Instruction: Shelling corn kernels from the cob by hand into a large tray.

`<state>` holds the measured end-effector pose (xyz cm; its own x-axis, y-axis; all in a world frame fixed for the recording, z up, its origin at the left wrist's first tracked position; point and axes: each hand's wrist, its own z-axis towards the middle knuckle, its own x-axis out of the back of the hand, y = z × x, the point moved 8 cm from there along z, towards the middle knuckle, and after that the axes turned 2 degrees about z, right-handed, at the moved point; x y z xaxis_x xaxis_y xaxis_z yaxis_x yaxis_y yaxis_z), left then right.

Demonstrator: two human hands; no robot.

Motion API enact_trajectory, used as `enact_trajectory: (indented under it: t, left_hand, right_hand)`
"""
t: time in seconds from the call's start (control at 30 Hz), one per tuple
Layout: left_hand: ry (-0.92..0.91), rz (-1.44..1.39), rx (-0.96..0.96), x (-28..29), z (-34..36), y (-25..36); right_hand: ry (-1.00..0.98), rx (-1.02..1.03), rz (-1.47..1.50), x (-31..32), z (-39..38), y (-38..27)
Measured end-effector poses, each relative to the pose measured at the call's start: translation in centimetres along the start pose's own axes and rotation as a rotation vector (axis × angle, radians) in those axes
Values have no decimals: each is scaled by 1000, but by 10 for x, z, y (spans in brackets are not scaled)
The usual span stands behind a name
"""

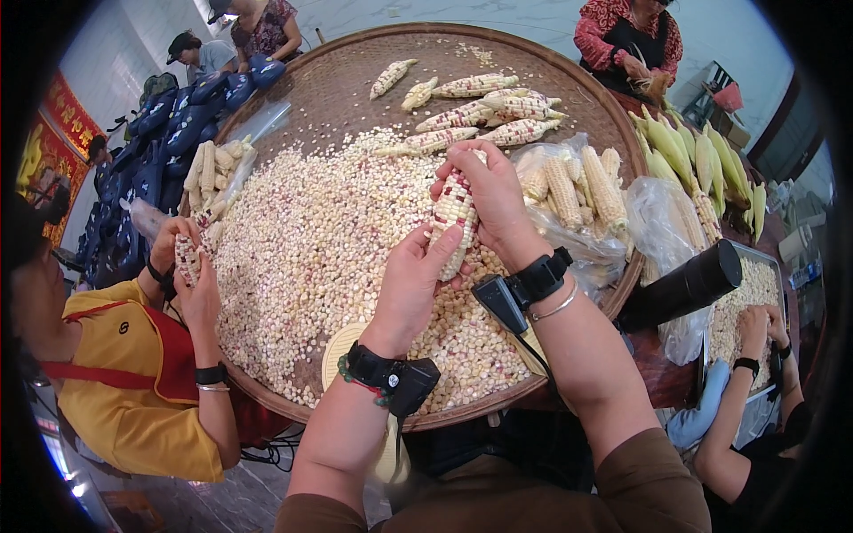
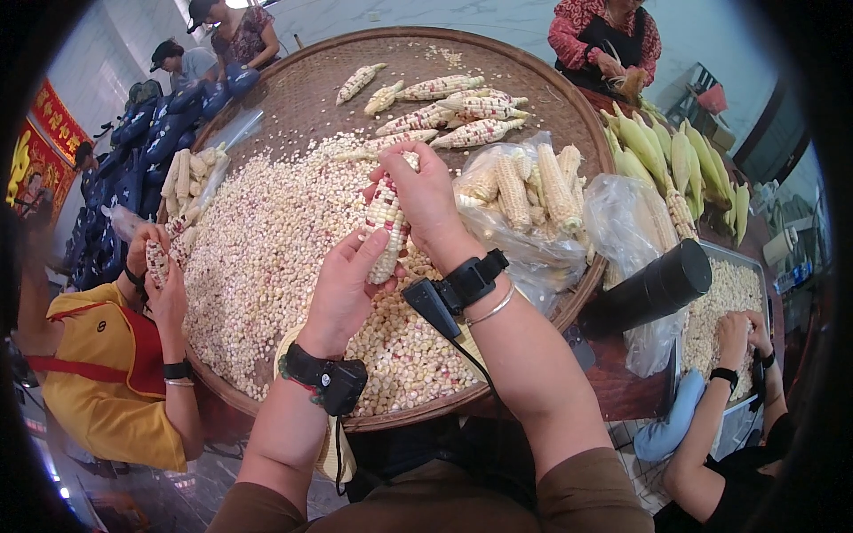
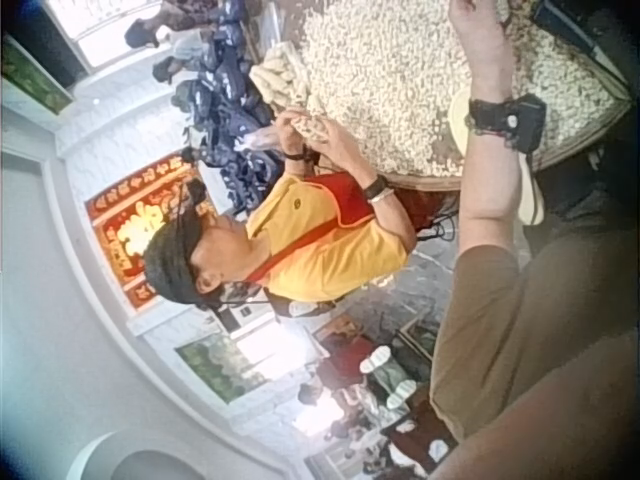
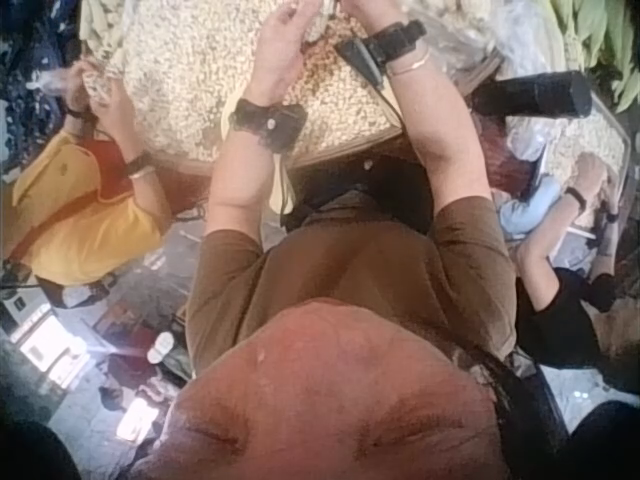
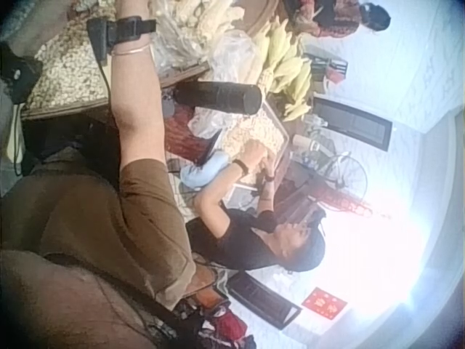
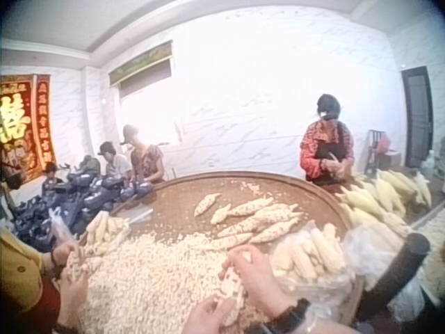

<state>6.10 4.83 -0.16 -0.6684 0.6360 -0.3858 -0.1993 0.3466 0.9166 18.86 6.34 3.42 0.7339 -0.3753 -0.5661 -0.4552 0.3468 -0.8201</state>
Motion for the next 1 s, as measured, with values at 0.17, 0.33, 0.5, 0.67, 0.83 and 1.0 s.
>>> enact_trajectory:
  t: [0.17, 0.33, 0.5, 0.67, 0.83, 1.0]
  left_hand:
    - [14, -8, 9, 3, 0, 0]
    - [-74, -124, 1, -2, -2, 1]
    - [-101, -151, -1, -3, -3, 0]
    - [-119, -178, -4, -3, -1, -3]
    - [-131, -202, -27, -4, 0, -1]
    - [-88, -242, 17, -3, 2, 0]
  right_hand:
    - [-60, 26, 4, -3, 2, -1]
    - [-72, -11, 77, -6, -1, -4]
    - [-59, -10, 81, -4, -1, -5]
    - [-47, 5, 56, -1, 1, -6]
    - [-25, -6, 64, 0, 0, -7]
    - [-17, -24, 50, -3, -1, -4]
